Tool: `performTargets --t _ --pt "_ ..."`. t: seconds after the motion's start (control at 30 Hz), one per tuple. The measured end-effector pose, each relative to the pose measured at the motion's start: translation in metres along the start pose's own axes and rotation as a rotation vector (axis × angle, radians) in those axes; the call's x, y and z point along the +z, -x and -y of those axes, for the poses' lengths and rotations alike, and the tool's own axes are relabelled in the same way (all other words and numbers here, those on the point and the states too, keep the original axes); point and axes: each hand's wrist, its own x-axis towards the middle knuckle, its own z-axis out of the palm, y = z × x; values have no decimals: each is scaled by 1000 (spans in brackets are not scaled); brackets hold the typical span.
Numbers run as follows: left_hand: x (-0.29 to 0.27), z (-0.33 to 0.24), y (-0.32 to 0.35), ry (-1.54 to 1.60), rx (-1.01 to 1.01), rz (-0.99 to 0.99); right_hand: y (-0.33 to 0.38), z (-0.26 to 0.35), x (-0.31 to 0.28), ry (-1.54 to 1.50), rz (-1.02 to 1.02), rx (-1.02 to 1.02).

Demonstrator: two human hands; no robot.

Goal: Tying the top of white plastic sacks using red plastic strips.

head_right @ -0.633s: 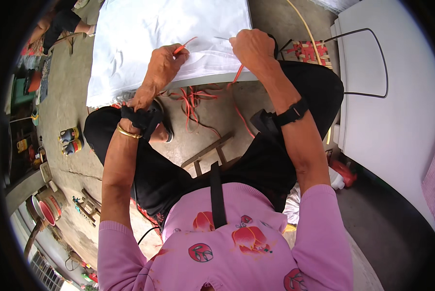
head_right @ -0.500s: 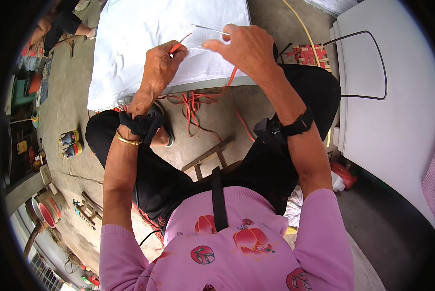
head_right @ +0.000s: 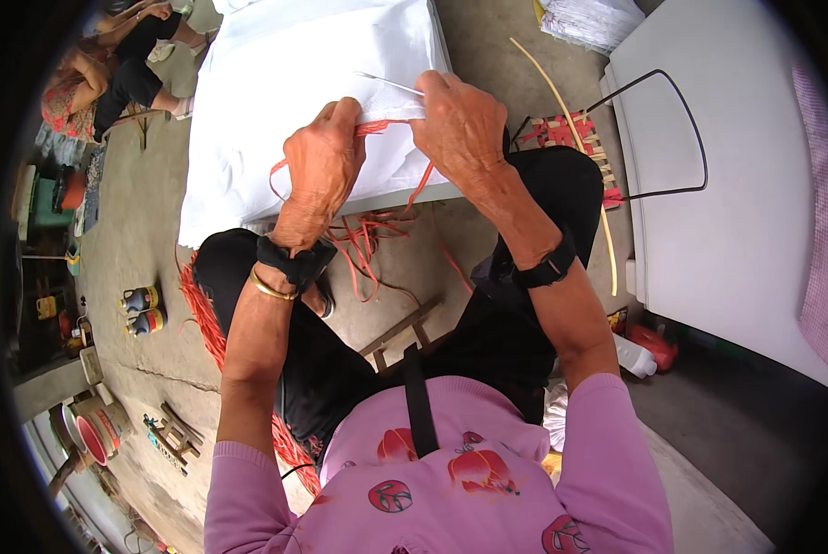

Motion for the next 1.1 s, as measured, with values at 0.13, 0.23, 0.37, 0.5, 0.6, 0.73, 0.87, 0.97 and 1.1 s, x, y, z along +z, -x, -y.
performTargets --t 0.13,0.23,0.37,0.5,0.6,0.73,0.87,0.97,1.1 --pt "-1 0 -7 308 -231 -101 3 -6 9 -427 66 289" --pt "3 1 -4 594 -422 -105 0 14 13 -590 44 269" --pt "7 7 -1 966 -652 -109 2 29 37 -673 50 181" --pt "2 17 1 1241 -857 -159 1 45 48 -638 188 169" --pt "-2 20 1 1292 -901 -104 1 46 47 -652 220 183" --pt "-7 15 6 1237 -797 -65 1 44 48 -660 192 163" --pt "0 27 20 1090 -820 -114 2 47 38 -707 410 134" --pt "5 33 24 1122 -879 -196 3 29 35 -587 183 90" --pt "0 38 26 965 -710 -283 2 22 32 -397 188 76"
